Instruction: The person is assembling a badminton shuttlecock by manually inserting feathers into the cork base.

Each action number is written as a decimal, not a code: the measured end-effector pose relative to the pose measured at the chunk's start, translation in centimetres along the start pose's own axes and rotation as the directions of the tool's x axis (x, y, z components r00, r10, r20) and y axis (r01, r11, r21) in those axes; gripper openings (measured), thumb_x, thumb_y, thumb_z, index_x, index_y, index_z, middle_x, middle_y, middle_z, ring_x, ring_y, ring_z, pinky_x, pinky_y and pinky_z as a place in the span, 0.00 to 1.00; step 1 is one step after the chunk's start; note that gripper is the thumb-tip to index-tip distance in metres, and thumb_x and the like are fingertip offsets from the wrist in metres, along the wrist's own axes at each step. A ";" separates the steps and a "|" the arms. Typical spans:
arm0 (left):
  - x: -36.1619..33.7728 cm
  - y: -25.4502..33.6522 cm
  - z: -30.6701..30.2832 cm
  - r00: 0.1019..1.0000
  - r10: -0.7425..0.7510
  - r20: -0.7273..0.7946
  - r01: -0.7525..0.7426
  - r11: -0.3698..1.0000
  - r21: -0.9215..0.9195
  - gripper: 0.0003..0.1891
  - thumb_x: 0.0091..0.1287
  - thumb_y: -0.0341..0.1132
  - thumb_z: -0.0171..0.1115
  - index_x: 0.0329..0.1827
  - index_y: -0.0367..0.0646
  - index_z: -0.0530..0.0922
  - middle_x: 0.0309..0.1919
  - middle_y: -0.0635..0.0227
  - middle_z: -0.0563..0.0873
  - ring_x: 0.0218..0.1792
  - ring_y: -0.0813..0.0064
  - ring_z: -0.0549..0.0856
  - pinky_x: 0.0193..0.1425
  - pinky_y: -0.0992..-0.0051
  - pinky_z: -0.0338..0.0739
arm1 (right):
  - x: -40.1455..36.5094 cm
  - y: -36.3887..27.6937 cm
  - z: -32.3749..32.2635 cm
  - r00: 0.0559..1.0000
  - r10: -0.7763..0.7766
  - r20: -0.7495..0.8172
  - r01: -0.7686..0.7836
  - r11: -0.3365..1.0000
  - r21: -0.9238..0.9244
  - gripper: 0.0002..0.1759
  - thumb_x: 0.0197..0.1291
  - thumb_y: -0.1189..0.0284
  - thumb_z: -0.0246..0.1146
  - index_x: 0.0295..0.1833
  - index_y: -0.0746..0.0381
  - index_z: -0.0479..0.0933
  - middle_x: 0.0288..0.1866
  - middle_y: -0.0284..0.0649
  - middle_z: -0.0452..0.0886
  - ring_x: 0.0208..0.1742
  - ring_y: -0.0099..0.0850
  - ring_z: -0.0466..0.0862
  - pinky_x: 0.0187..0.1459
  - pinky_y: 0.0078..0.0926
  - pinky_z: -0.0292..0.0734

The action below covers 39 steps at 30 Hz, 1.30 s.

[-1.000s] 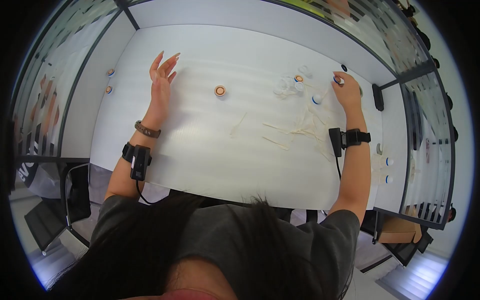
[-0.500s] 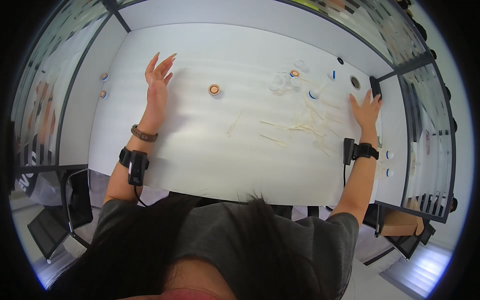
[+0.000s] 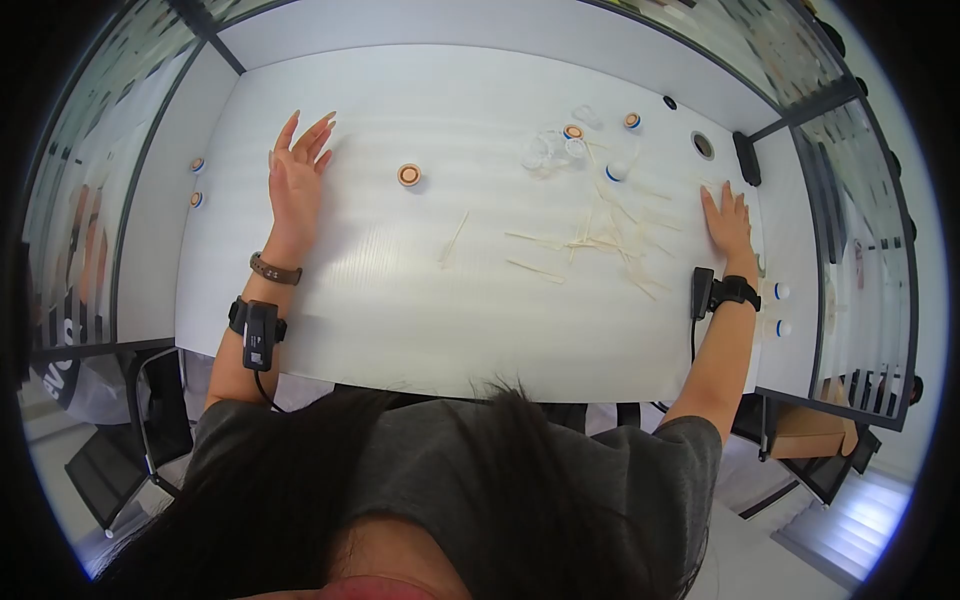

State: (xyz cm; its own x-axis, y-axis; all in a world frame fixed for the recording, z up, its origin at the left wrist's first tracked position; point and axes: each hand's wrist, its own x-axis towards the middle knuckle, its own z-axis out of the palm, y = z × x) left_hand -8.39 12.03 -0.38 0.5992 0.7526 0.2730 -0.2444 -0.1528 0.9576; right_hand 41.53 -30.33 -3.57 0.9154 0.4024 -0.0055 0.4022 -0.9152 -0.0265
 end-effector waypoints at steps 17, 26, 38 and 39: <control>0.1 -0.1 -0.2 0.999 -0.033 0.010 0.033 0.999 -0.042 0.46 0.71 0.73 0.36 0.81 0.48 0.51 0.75 0.52 0.66 0.77 0.60 0.61 0.79 0.58 0.51 | -11.8 -12.2 -6.9 0.863 -0.442 0.245 0.406 0.895 0.184 0.41 0.73 0.44 0.51 0.79 0.60 0.60 0.82 0.59 0.53 0.84 0.50 0.50 0.81 0.40 0.46; 0.0 0.0 -0.2 0.999 -0.041 0.002 0.041 0.998 -0.044 0.44 0.71 0.72 0.38 0.81 0.50 0.53 0.75 0.54 0.66 0.77 0.60 0.63 0.79 0.58 0.52 | -7.3 -3.8 -4.4 0.976 -0.207 -0.065 0.197 0.971 -0.137 0.47 0.70 0.38 0.50 0.81 0.61 0.56 0.83 0.63 0.48 0.85 0.53 0.45 0.81 0.48 0.42; 0.0 -0.6 -0.4 1.000 -0.016 0.021 0.017 0.998 -0.060 0.41 0.74 0.69 0.37 0.81 0.51 0.54 0.74 0.55 0.68 0.76 0.61 0.64 0.78 0.59 0.54 | -8.6 -4.7 -2.8 0.991 -0.132 0.004 0.132 0.989 -0.070 0.49 0.69 0.34 0.45 0.81 0.62 0.54 0.83 0.56 0.52 0.84 0.48 0.51 0.79 0.56 0.45; 0.0 -0.6 -0.5 1.000 -0.016 0.021 0.017 0.998 -0.065 0.41 0.74 0.68 0.37 0.81 0.50 0.55 0.74 0.55 0.68 0.76 0.61 0.64 0.77 0.58 0.54 | -9.3 -5.7 -2.9 0.982 -0.189 0.001 0.189 0.981 -0.051 0.48 0.70 0.36 0.45 0.81 0.62 0.55 0.83 0.56 0.52 0.84 0.48 0.52 0.79 0.55 0.45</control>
State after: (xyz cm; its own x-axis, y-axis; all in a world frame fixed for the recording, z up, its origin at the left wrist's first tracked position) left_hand -8.59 12.42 -1.00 0.6186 0.7416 0.2596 -0.2828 -0.0981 0.9542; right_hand 30.74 -28.94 -0.49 0.8227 0.5684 -0.0011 0.5683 -0.8225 0.0244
